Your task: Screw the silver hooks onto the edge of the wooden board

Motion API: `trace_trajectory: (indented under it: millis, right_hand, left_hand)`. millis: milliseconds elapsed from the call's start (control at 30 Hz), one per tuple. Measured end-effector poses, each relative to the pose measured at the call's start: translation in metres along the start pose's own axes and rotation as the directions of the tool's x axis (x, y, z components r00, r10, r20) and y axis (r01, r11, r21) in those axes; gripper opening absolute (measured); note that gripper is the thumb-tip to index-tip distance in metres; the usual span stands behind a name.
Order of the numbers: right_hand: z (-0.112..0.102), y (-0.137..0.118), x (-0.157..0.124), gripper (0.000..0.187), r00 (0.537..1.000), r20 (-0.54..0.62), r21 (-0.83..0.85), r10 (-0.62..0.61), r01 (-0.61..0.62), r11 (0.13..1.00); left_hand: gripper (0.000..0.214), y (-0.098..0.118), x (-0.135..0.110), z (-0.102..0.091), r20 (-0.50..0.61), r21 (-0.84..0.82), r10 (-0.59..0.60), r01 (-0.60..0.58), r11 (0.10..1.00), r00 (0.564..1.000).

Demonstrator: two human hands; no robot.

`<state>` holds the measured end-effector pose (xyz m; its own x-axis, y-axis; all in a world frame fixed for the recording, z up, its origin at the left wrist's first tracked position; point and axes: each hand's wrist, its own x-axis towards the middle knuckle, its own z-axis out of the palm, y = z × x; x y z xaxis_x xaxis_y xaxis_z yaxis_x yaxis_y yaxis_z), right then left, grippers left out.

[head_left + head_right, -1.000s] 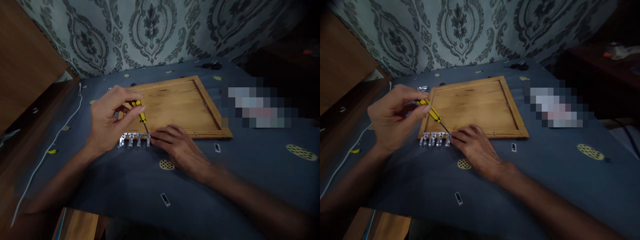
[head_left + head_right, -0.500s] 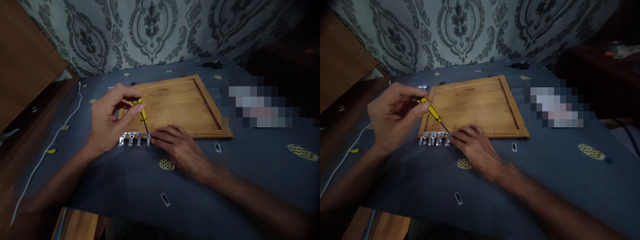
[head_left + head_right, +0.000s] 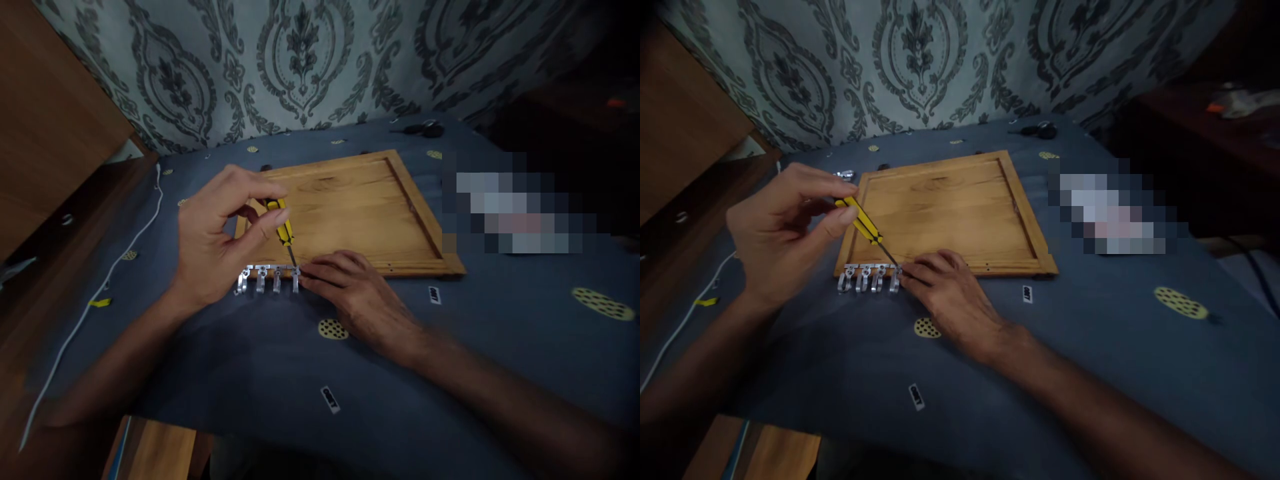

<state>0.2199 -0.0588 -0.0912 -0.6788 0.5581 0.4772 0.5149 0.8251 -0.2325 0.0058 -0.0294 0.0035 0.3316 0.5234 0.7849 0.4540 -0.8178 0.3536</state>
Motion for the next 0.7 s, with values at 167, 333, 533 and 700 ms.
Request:
trace_trajectory:
  millis: [167,333,533,700]
  right_hand:
    - [0.0011,0.0014,-0.0009,0.046,1.0,0.009,0.028,0.002,-0.002,1.0]
    - [-0.0002,0.0005,0.0,0.042,1.0,-0.002,0.019,-0.005,0.005,1.0]
    - [0.0,0.0002,-0.0001,0.044,1.0,-0.013,-0.001,-0.004,0.004,1.0]
    - [0.0005,0.0008,-0.0004,0.043,1.0,-0.013,-0.01,-0.006,0.006,1.0]
  left_hand:
    - [0.009,0.003,0.0024,-0.001,-0.07,0.05,0.057,-0.054,0.997,0.996]
    - [0.019,0.0035,0.0029,-0.0056,-0.022,0.031,-0.001,0.002,1.0,1.0]
    - [0.011,0.0042,0.0026,-0.0038,-0.012,0.014,-0.004,0.005,1.0,1.0]
    - [0.012,0.0023,-0.0002,-0.0003,-0.056,0.048,-0.013,0.015,0.999,0.998]
